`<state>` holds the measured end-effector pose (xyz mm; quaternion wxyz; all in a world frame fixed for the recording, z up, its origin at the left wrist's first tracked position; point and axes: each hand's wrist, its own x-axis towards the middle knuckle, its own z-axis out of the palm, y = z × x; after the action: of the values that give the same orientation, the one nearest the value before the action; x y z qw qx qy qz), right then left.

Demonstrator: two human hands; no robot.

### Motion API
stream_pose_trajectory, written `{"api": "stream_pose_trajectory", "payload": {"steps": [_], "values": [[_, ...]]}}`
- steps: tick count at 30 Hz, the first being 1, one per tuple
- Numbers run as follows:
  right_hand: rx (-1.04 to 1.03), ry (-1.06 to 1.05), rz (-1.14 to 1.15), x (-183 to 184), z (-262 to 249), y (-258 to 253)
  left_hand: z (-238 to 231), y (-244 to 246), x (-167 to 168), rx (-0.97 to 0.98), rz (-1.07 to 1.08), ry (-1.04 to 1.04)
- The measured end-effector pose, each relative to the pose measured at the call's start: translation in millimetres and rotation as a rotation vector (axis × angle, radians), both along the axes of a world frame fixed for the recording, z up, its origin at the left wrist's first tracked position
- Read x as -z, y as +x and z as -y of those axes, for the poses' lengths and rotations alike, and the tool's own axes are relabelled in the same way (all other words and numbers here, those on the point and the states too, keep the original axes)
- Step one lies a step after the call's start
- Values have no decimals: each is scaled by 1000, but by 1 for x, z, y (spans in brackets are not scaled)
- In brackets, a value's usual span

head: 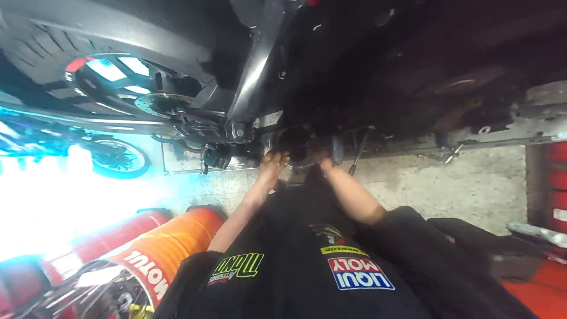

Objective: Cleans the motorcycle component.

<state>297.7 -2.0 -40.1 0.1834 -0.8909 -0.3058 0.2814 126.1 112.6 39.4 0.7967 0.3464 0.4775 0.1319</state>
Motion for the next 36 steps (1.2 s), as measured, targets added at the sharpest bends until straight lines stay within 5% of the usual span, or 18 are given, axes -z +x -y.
{"api": "stream_pose_trajectory", "payload": {"steps": [2, 6, 9, 13, 33, 36], "values": [[39, 93, -44, -12, 13, 10, 3, -4, 2, -32, 39, -13], [-224, 218, 169, -53, 9, -27, 12, -5, 4, 87, -11, 7], [-146, 169, -7, -51, 10, -20, 8, -6, 2, 215, -54, 71], [-240, 212, 113, -45, 10, -35, 15, -8, 1, 302, -108, 106], [-139, 226, 36, -39, 16, -29, 21, -10, -7, 246, -84, 131], [-262, 299, 104, -41, 9, -28, 22, -5, -2, 213, -58, 97]]}}
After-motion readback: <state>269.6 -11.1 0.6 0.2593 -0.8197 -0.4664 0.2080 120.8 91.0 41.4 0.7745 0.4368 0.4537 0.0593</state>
